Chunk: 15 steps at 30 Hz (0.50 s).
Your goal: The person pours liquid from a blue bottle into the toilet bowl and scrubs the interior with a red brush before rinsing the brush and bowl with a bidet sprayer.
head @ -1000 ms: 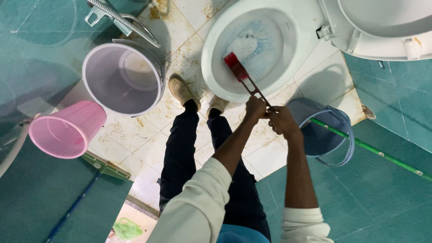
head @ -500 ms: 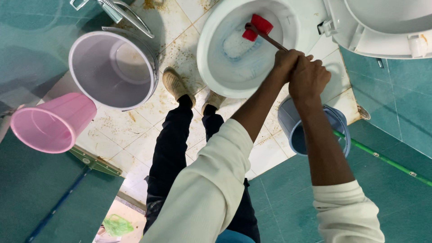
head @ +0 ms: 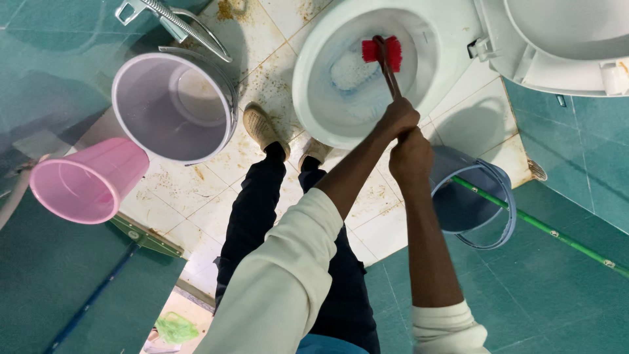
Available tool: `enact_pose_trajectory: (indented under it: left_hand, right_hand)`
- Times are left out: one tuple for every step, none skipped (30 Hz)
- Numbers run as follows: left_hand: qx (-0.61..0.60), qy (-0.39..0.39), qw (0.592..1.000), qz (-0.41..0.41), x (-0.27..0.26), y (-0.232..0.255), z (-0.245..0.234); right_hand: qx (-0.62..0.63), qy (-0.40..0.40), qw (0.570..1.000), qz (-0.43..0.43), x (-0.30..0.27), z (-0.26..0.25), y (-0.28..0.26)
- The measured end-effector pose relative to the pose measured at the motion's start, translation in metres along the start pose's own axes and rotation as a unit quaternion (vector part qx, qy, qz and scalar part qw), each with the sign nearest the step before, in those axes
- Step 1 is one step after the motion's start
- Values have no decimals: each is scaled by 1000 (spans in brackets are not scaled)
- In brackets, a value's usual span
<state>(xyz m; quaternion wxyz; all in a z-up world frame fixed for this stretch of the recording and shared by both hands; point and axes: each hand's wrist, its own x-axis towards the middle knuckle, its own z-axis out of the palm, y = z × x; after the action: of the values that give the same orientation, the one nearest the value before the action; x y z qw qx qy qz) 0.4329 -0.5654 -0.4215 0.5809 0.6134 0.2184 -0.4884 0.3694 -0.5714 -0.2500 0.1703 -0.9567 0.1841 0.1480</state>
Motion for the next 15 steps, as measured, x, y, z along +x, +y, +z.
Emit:
enact_pose_trajectory:
  left_hand:
    - [-7,4,1000,9,-1,-2,-9]
    - [-24,2,1000,11,-4,-5,-20]
    - [-54,-2,999,10,-6,-7,-30]
    - [-110,-9,994,16,-9,-6,-35]
    - [-163,-15,986,27,-12,-7,-39]
    - [-299,-9,951,75,-16,-10,-39]
    - [-298,-10,951,74,-17,-10,-35]
    - [-305,-44,948,76,-18,-10,-25]
    - [-311,-78,944,78,-18,-10,-17]
    - [-313,-75,943,81,-14,-8,-13]
    - [-127,-58,986,93,-11,-7,-8]
    - [66,-40,992,99,-8,-8,-8]
    - [65,-38,992,99,-8,-12,-16]
    - [46,-34,995,83,-12,-14,-22]
    - [2,-37,997,65,-20,-15,-32]
  right_hand:
    - [30,18,999,13,-1,5,-11]
    - [33,19,999,13,2,6,-21]
    - [35,10,999,3,6,4,-31]
    - [36,2,999,-7,11,-3,-37]
    - [36,3,999,-5,15,-10,-42]
    - [1,21,999,-25,18,-16,-45]
    - [-33,38,998,-44,19,-20,-48]
    - [-36,35,998,-45,17,-28,-46]
    - [-24,49,998,-28,12,-36,-43]
    - [-9,64,998,-15,9,-40,-44]
    - [-9,64,998,-19,4,-40,-46]
    - [20,43,998,30,-4,-40,-49]
    - [49,22,995,79,-9,-38,-53]
    - [47,22,996,77,-13,-34,-59]
    - [54,8,993,101,-18,-27,-70]
